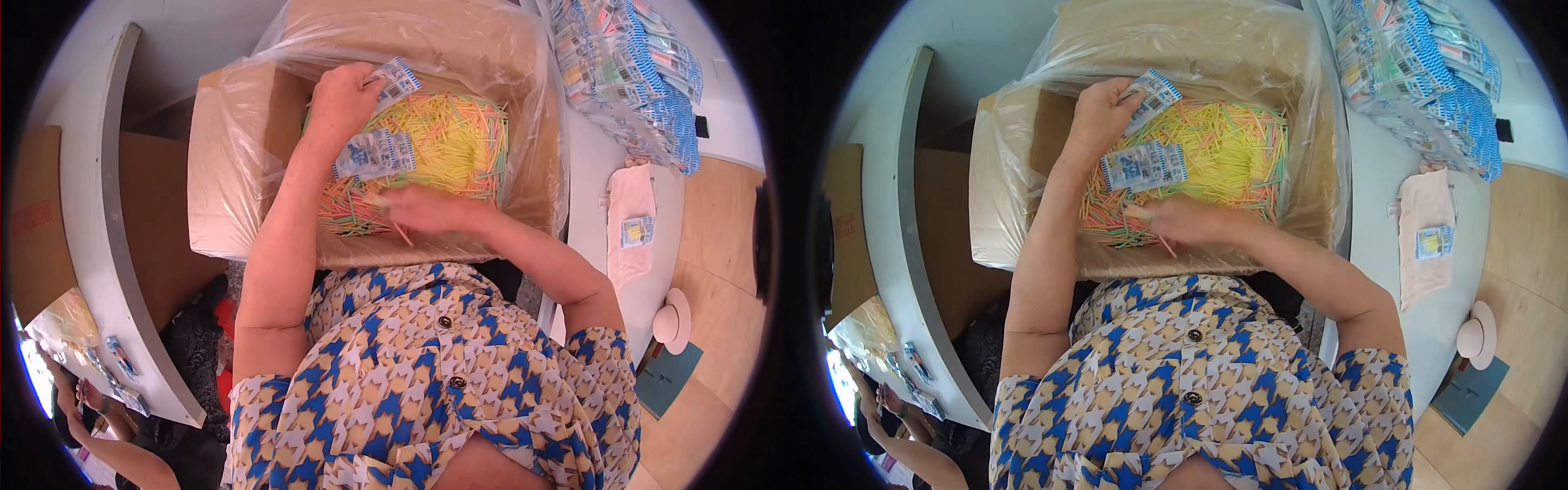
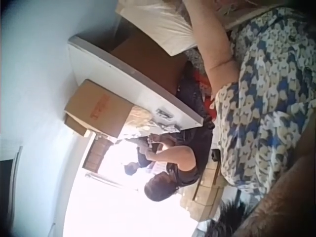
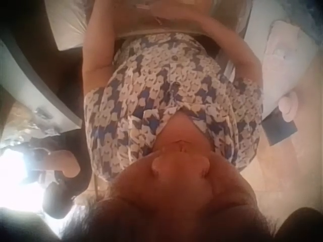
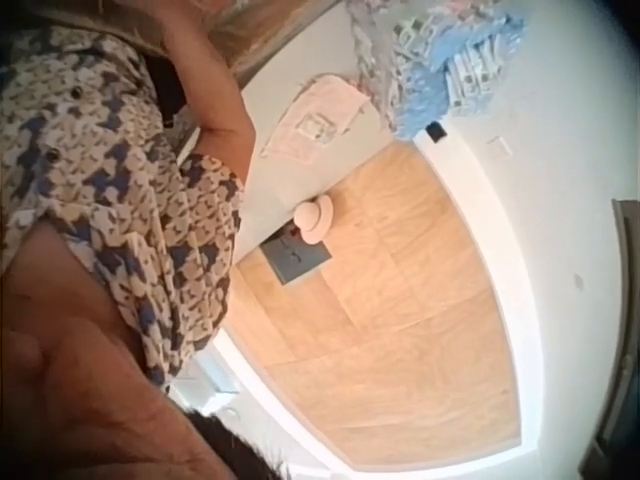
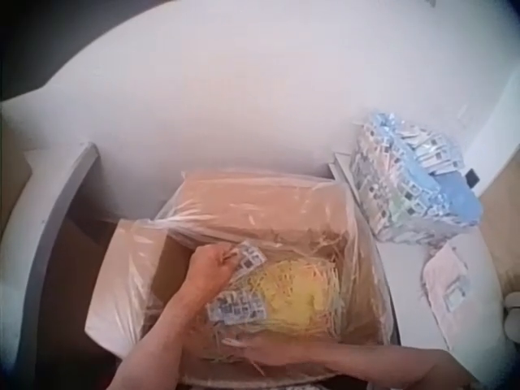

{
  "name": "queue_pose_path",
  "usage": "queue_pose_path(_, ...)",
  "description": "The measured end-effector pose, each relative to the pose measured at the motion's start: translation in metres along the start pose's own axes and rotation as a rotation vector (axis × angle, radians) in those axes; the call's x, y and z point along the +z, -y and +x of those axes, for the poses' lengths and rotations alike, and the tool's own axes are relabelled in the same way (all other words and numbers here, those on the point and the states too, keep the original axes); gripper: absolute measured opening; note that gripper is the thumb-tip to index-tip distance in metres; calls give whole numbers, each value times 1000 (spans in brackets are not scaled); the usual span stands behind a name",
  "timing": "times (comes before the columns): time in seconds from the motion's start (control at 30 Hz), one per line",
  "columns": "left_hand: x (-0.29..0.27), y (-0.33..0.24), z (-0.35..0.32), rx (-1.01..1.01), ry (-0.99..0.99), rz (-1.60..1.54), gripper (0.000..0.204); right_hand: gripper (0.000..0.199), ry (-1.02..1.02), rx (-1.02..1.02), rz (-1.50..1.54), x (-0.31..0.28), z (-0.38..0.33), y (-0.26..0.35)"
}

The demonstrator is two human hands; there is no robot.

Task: Sorting and packing small product packets into boxes and onto sorting mats in a factory setting.

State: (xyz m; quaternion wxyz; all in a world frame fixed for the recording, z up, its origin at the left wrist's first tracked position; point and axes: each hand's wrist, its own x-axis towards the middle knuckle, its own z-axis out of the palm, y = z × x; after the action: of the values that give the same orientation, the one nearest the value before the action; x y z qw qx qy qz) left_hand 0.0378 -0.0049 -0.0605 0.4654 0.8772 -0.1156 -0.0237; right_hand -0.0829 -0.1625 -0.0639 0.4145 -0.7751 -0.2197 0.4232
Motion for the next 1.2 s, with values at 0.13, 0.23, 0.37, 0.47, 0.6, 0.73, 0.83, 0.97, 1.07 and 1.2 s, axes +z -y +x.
queue_pose_path(0.13,3,-1,0,44,-31,-3,22,25,-121,-240,-61,20,2,-5)
queue_pose_path(0.23,3,0,2,36,-35,-31,22,17,-46,114,741,1,4,8)
queue_pose_path(0.37,-2,-4,0,-14,-47,-32,21,12,-313,265,1028,-27,-10,11)
queue_pose_path(0.47,-6,-11,-2,-31,-68,-45,20,14,-500,284,1026,-45,-12,-1)
queue_pose_path(0.6,-5,-5,1,-11,-128,-106,18,15,-668,127,1023,-70,4,-13)
queue_pose_path(0.73,-3,-5,2,-20,-131,-144,18,12,-797,96,857,-99,28,-23)
queue_pose_path(0.83,-3,-8,3,-34,-73,-124,14,12,-746,102,1033,-113,35,-36)
queue_pose_path(0.97,-3,-7,2,-51,-64,-116,15,15,-646,134,1081,-108,29,-23)
queue_pose_path(1.07,1,-10,0,-36,-71,-164,17,19,-613,209,1068,-121,37,-29)
queue_pose_path(1.2,1,-6,0,-74,-43,-212,17,21,-616,260,994,-115,43,-23)
